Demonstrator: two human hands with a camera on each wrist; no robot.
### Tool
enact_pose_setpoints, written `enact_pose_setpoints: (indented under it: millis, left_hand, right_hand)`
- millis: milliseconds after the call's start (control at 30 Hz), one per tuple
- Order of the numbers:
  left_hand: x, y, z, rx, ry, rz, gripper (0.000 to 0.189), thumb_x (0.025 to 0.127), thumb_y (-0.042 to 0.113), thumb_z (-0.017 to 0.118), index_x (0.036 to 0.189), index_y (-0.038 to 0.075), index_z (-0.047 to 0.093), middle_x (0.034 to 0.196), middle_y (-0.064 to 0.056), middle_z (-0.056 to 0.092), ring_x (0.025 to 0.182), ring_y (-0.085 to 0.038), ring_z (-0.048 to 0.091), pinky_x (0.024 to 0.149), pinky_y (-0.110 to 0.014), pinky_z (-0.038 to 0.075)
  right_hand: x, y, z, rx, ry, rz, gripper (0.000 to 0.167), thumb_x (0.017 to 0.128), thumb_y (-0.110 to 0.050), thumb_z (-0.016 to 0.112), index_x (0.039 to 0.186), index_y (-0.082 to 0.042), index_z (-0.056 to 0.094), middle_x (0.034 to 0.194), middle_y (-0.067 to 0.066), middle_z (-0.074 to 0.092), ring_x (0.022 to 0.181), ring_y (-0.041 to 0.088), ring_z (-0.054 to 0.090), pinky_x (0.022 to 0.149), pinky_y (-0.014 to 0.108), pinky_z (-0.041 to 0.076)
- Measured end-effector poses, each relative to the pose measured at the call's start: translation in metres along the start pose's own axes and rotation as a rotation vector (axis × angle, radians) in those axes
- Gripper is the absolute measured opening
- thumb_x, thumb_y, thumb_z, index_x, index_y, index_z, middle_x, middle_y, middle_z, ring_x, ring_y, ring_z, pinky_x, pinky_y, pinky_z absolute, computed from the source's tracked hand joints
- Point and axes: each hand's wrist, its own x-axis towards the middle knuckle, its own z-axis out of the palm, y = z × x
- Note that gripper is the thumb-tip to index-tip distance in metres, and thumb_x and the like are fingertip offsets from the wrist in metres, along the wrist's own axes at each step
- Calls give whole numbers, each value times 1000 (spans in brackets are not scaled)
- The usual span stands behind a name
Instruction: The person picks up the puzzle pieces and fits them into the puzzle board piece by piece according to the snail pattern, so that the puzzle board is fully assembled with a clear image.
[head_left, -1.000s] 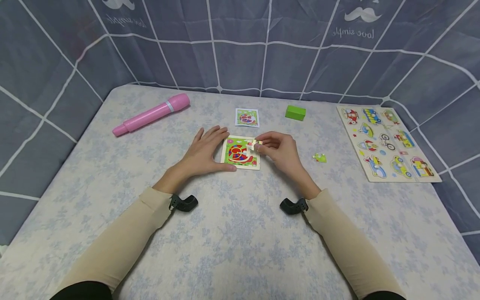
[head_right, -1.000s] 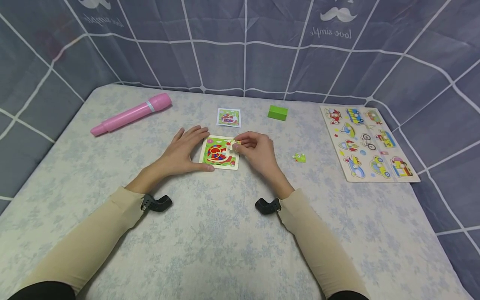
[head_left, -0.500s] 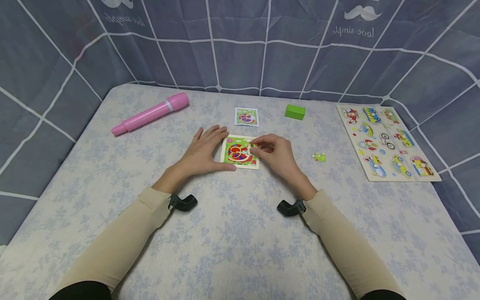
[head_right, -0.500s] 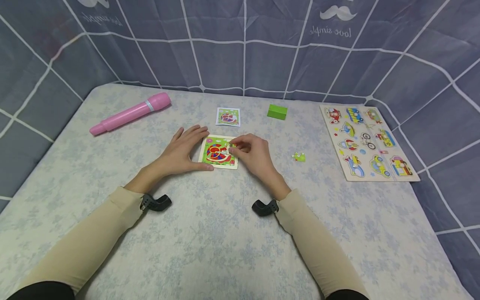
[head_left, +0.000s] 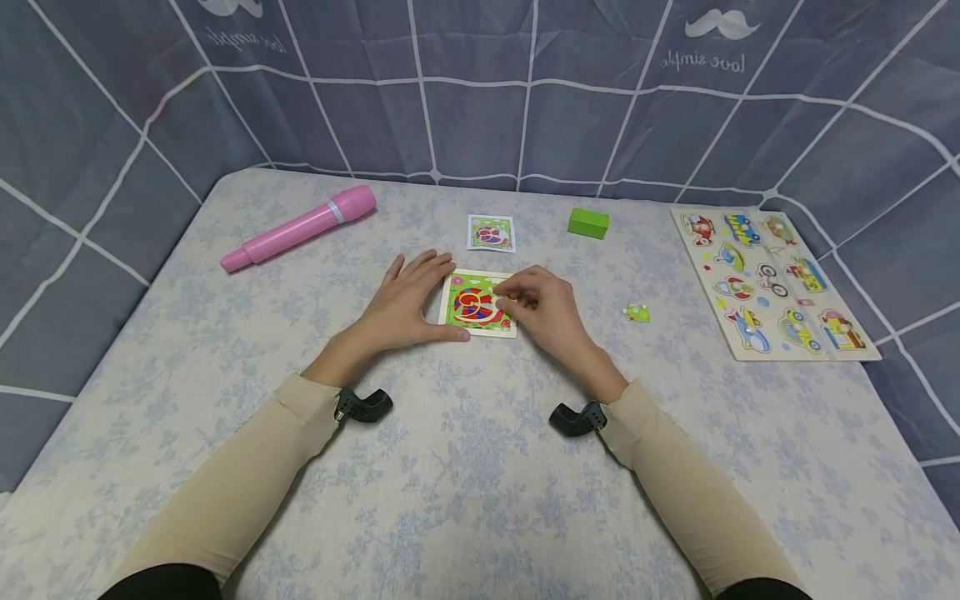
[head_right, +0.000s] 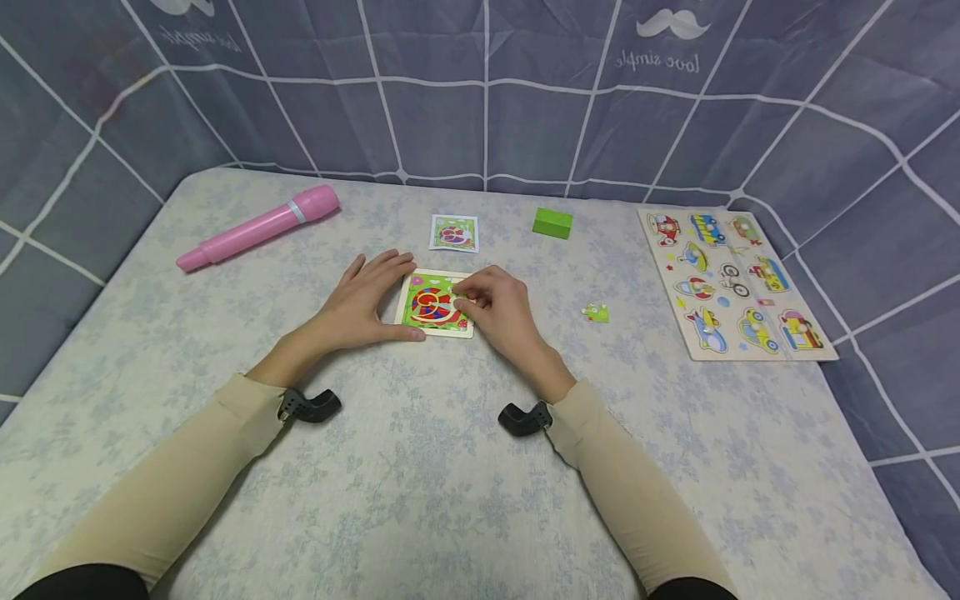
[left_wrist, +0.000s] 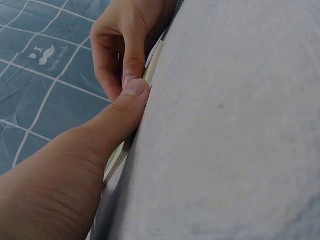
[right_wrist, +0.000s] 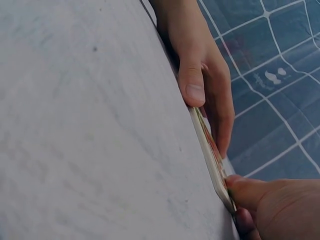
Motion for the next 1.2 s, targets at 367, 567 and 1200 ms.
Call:
enact_pose_setpoints:
  millis: [367, 567, 1200]
  left_hand:
    - [-1, -2, 1, 2, -1, 1, 114, 77, 65, 85, 163, 7, 37, 173, -11, 31, 164, -29, 16, 133, -59, -1]
    - [0, -3, 2, -1, 0, 1, 114, 77, 66, 84, 164, 8, 37, 173, -10, 31, 164, -28, 16, 133, -58, -1]
    - [1, -2, 2, -1, 5, 7, 114, 77, 66, 85, 163, 8, 37, 172, -10, 32, 164, -29, 16, 133, -59, -1]
  right_hand:
    - [-2, -1, 0, -47, -27, -89, 13, 96, -8, 78, 108, -6, 84, 107, 9, 72, 81, 18, 65, 70, 30, 54]
    - [-3, -2, 0, -60, -50, -150, 13, 96, -3, 76, 103, -10, 86, 108, 8, 73, 88, 21, 65, 73, 32, 55]
    - [-5, -8, -5, -46, -38, -106, 9, 96, -3, 75, 99, -8, 82, 103, 6, 75, 83, 18, 69, 75, 33, 59]
